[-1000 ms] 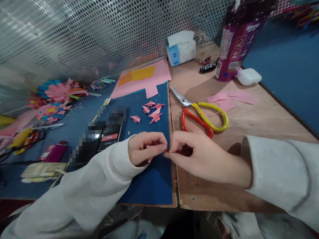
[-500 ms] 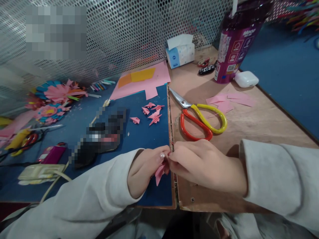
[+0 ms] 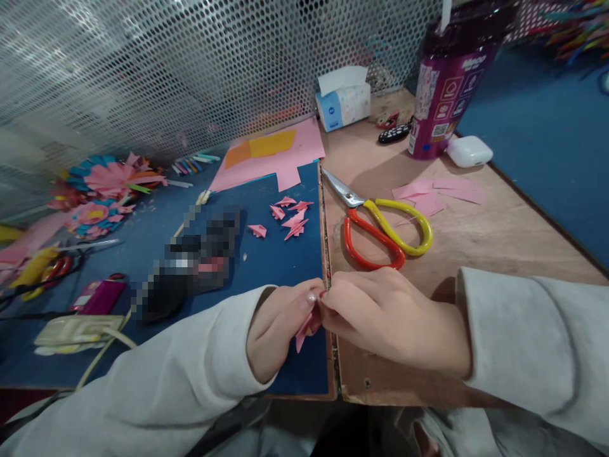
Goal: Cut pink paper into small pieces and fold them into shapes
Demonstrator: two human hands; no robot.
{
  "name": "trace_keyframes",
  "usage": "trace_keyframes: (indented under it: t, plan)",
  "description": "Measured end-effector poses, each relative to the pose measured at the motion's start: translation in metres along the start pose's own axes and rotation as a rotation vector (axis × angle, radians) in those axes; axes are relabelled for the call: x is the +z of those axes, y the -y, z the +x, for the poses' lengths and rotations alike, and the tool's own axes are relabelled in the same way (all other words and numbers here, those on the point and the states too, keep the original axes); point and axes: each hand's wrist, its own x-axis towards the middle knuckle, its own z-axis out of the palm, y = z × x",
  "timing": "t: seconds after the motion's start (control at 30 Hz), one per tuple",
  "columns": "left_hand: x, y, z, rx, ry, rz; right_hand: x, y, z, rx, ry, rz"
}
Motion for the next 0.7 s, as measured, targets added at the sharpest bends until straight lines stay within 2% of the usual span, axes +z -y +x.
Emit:
trace_keyframes:
  t: [0.2,0.43,0.7]
  plan:
    - [0.0027,0.0006,-0.0001,0.001,-0.042,0.039,0.0015,-0.0003,-0.0002,-0.049,-0.028,-0.032]
    - [0.0025,-0.0008,-0.0002,0.004,-0.026,0.125,0.0025,-0.0059,-0.0004,-0.111,0.024,-0.077]
    - [0.0019,-0.0033,-0.0011,0.011,-0.041,0.137,0.0004,-0.0012,0.0029,-0.195,-0.118,-0.181]
